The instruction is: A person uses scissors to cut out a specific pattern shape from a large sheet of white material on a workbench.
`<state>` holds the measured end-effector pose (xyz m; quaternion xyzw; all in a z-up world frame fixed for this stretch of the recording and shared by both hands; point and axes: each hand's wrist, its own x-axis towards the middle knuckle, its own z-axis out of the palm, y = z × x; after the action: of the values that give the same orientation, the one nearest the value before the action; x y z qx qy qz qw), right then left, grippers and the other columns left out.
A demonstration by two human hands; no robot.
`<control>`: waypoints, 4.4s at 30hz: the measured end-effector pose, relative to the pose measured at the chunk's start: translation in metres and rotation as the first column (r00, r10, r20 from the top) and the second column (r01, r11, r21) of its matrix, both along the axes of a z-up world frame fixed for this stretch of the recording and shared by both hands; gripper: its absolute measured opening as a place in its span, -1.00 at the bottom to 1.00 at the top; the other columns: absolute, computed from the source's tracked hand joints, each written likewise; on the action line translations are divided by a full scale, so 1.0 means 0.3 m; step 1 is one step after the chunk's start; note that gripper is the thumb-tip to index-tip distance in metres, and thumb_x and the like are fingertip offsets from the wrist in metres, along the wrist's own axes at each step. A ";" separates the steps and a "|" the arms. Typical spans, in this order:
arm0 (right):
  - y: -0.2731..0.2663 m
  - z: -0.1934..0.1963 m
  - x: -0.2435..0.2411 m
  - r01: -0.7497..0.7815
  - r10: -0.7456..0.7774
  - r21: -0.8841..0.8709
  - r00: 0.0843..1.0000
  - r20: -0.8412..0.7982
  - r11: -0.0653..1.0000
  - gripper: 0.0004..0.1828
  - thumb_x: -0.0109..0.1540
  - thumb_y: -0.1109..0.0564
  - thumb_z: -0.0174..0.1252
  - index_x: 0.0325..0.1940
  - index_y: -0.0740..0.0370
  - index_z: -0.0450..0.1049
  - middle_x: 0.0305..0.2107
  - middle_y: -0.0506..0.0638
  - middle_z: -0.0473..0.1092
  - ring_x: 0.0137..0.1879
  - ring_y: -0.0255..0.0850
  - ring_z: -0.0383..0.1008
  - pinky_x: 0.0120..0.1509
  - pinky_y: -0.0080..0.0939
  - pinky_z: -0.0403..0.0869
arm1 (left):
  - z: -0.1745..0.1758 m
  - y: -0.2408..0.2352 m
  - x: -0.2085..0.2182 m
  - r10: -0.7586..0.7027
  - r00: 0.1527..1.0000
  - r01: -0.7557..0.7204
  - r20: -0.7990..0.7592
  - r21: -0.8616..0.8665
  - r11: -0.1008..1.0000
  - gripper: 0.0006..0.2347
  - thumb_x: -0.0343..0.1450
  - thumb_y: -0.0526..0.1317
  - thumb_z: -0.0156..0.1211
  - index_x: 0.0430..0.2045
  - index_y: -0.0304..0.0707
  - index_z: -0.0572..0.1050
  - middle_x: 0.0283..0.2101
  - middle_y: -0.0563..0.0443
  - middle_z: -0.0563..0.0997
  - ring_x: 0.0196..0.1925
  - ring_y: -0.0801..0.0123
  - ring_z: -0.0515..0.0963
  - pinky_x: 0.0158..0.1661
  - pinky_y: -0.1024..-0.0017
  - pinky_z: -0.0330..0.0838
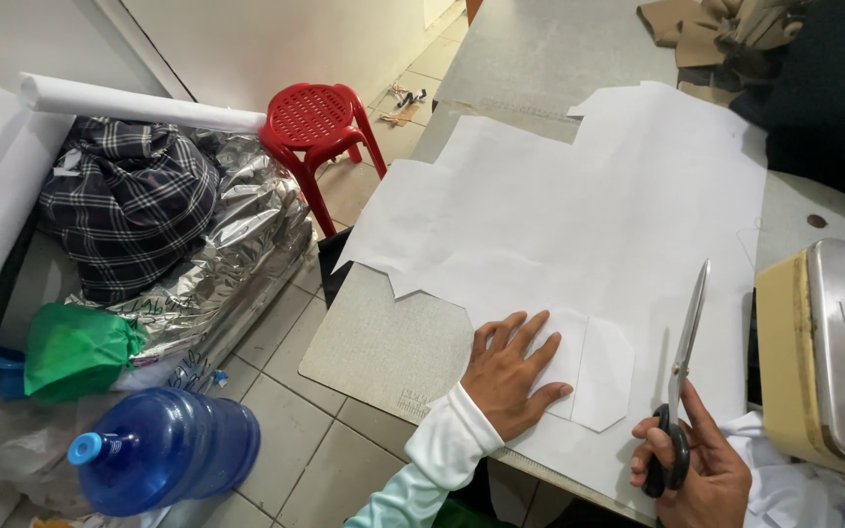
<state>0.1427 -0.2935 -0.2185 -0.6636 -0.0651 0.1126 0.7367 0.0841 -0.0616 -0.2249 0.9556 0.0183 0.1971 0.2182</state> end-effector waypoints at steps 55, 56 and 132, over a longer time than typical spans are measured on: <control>-0.429 0.103 -0.552 -0.076 -0.019 -0.128 0.787 -0.617 0.989 -0.10 -0.05 0.42 0.44 0.41 0.44 0.43 -0.55 0.31 0.55 -0.60 -0.21 0.22 -0.56 -0.17 0.15 | 0.083 -0.032 -0.052 0.017 0.997 -0.003 -0.076 0.173 0.985 -0.47 0.47 0.30 0.02 0.22 0.06 0.43 0.27 -0.09 0.38 0.22 0.02 0.28 0.14 0.04 -0.04; -0.435 0.106 -0.556 -0.094 -0.002 -0.111 0.755 -0.655 0.989 -0.11 -0.07 0.52 0.43 0.38 0.46 0.46 -0.54 0.33 0.59 -0.66 -0.28 0.10 -0.61 -0.18 0.08 | 0.085 -0.033 -0.053 0.011 0.999 -0.004 -0.045 0.156 0.988 -0.52 0.48 0.25 0.10 0.18 0.05 0.45 0.22 -0.11 0.40 0.19 0.01 0.31 0.12 0.04 -0.04; -0.271 0.111 -0.514 -0.126 0.114 0.006 0.873 -0.474 0.992 -0.14 0.08 0.24 0.41 0.43 0.38 0.26 -0.58 0.11 0.22 -0.65 -0.30 0.04 -0.72 -0.41 0.30 | 0.058 0.018 -0.053 -0.127 0.979 0.144 -0.158 0.106 0.984 -0.53 0.55 0.29 0.14 0.26 0.16 0.52 0.41 -0.18 0.26 0.37 -0.17 0.21 0.20 -0.06 0.00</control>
<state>-0.0114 -0.3748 -0.1852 -0.6199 0.0772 0.3175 0.7134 0.0683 -0.0562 -0.2075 0.9779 -0.0421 0.1097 0.1729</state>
